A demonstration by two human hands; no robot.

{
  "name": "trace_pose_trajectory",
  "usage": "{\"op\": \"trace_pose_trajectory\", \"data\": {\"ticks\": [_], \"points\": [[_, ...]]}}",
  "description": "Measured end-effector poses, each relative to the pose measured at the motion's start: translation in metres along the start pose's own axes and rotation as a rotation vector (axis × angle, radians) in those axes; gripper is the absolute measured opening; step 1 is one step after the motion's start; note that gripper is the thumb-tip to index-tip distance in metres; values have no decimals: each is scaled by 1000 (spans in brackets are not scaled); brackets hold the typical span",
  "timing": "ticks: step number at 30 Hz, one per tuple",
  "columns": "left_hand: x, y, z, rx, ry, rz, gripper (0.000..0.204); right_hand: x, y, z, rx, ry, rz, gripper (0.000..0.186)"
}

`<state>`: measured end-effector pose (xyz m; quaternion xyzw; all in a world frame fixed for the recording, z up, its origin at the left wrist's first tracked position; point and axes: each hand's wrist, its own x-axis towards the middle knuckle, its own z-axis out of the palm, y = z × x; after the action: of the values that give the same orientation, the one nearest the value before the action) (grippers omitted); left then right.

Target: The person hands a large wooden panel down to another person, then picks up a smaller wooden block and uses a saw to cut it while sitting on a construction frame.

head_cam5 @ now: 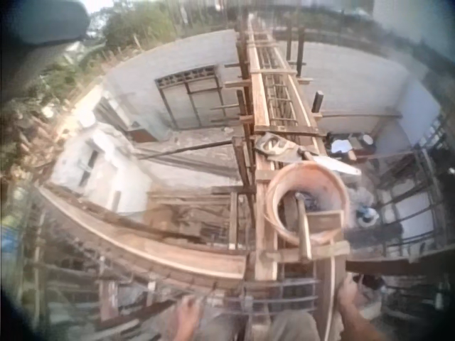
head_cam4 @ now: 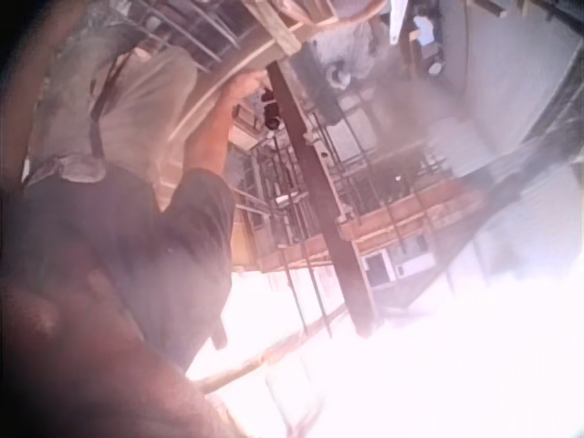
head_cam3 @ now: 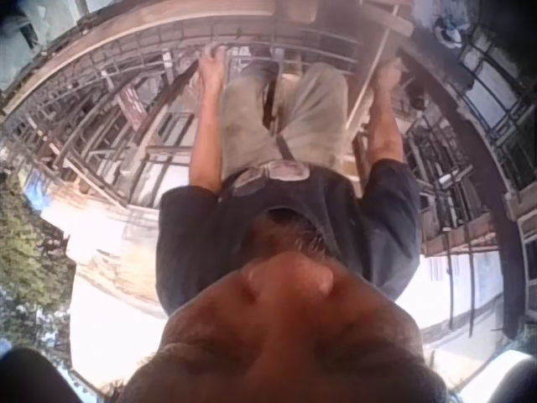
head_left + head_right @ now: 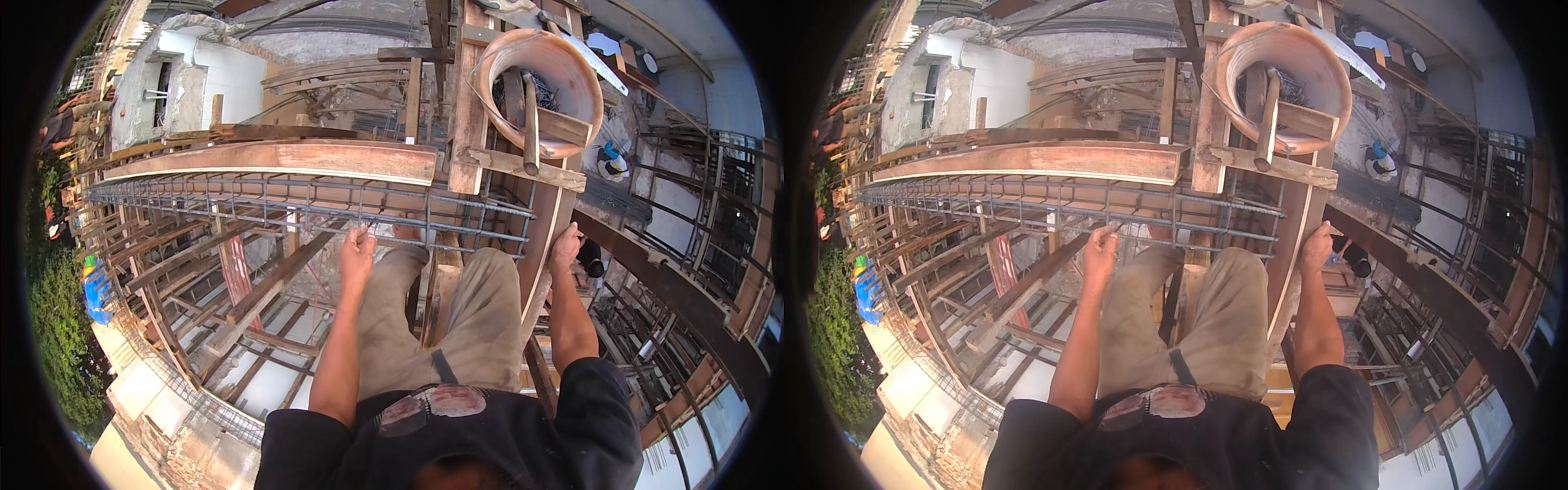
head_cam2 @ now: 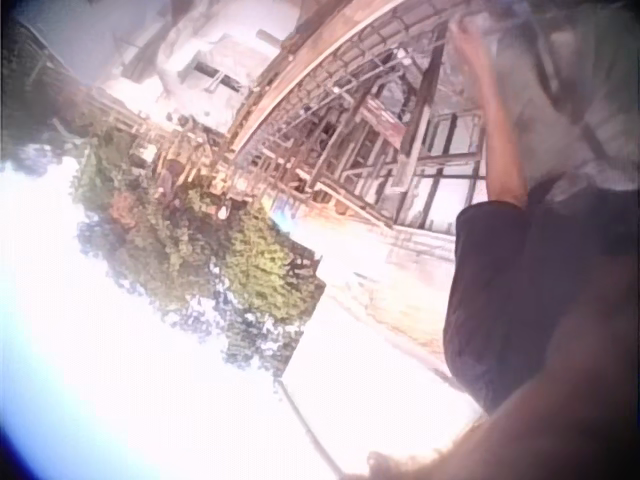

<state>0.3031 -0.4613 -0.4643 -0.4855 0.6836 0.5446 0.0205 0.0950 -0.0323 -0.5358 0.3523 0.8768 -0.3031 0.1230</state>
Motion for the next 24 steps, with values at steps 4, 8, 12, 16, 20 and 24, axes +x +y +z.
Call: {"op": "trace_pose_trajectory", "data": {"ticks": [4, 8, 12, 16, 20, 24], "points": [[-74, -17, -12, 623, -292, 55, 50, 5, 4, -3, -17, 12, -21, 79], [-110, -49, -18, 848, -323, 177, 51, 5, 8, 0, 15, -10, 26, 79], [-109, -44, -12, 782, -195, 195, 51, 17, 24, 5, 122, -73, 99, 80], [-108, -43, -9, 829, -199, 97, 54, 12, 23, 7, 167, -99, 92, 78], [-105, -44, -4, 885, -214, 92, 55, 16, 27, 3, 92, -61, 55, 78], [-91, -32, -7, 856, -234, 50, 57, 27, 22, -5, -193, 129, -148, 65]]}}
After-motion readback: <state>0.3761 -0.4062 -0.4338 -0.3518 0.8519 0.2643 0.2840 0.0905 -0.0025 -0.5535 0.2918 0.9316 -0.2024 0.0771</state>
